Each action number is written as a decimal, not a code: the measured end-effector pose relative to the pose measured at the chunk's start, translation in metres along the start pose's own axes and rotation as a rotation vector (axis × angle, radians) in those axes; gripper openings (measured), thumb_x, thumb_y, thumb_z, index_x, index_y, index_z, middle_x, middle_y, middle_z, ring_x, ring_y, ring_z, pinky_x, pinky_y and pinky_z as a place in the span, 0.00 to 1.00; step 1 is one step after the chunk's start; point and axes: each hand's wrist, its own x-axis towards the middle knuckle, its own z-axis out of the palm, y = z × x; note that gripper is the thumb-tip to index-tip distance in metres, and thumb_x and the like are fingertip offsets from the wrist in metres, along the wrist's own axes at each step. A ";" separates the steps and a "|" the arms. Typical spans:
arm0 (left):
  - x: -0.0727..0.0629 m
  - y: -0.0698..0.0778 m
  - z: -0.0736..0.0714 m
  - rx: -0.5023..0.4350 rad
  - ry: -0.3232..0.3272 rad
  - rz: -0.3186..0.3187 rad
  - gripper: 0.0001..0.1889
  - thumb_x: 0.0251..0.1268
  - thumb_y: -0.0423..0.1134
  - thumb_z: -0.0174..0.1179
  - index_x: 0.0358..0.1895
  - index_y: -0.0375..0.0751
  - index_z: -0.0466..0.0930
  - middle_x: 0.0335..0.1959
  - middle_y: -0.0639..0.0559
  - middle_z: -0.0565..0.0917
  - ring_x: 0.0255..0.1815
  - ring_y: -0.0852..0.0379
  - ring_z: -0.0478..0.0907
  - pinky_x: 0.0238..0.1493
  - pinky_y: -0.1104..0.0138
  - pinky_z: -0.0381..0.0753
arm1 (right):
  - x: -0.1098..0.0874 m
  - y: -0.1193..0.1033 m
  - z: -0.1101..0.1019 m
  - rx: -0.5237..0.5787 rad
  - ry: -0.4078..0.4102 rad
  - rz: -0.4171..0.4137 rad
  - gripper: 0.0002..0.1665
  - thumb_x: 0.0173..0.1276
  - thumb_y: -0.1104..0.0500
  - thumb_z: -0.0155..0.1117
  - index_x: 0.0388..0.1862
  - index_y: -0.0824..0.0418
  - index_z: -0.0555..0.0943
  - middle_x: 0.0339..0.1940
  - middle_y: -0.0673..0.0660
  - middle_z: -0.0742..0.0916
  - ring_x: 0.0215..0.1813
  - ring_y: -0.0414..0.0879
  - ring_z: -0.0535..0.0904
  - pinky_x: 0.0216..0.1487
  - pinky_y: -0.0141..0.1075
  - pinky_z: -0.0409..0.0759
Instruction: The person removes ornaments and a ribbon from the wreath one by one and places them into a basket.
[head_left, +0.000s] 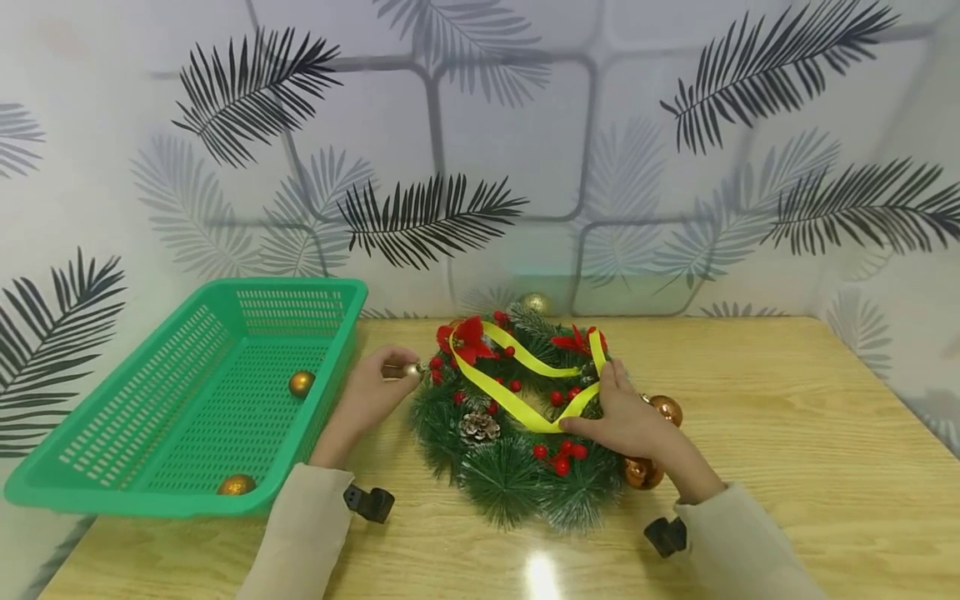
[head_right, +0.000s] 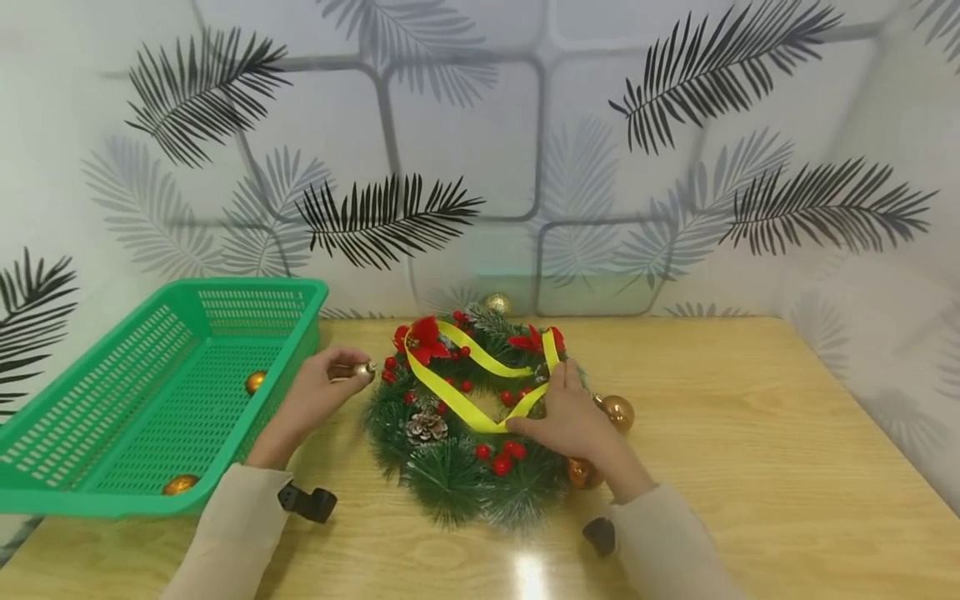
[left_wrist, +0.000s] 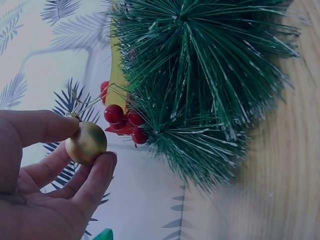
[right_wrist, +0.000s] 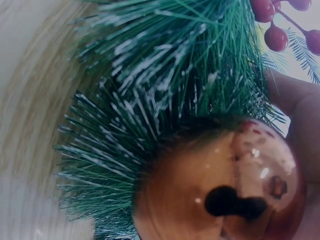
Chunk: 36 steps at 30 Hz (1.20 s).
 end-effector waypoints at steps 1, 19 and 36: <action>0.000 0.001 0.000 -0.006 -0.001 0.001 0.14 0.65 0.34 0.56 0.52 0.35 0.75 0.52 0.37 0.78 0.54 0.41 0.77 0.51 0.52 0.79 | 0.001 0.001 0.000 0.001 -0.002 -0.003 0.67 0.64 0.34 0.58 0.72 0.78 0.31 0.73 0.76 0.34 0.74 0.72 0.36 0.70 0.63 0.53; -0.001 0.008 -0.001 -0.025 0.011 0.026 0.13 0.64 0.32 0.56 0.51 0.33 0.76 0.52 0.36 0.78 0.53 0.41 0.78 0.50 0.53 0.80 | 0.010 0.022 -0.011 -0.032 -0.069 -0.125 0.65 0.64 0.32 0.55 0.74 0.73 0.33 0.75 0.72 0.34 0.75 0.70 0.37 0.68 0.63 0.56; -0.002 0.009 -0.004 -0.029 0.009 0.024 0.14 0.64 0.33 0.57 0.52 0.34 0.76 0.54 0.36 0.78 0.55 0.40 0.77 0.52 0.53 0.80 | 0.014 0.032 -0.022 0.005 -0.119 -0.210 0.63 0.66 0.39 0.59 0.75 0.70 0.31 0.76 0.69 0.34 0.76 0.67 0.32 0.71 0.65 0.44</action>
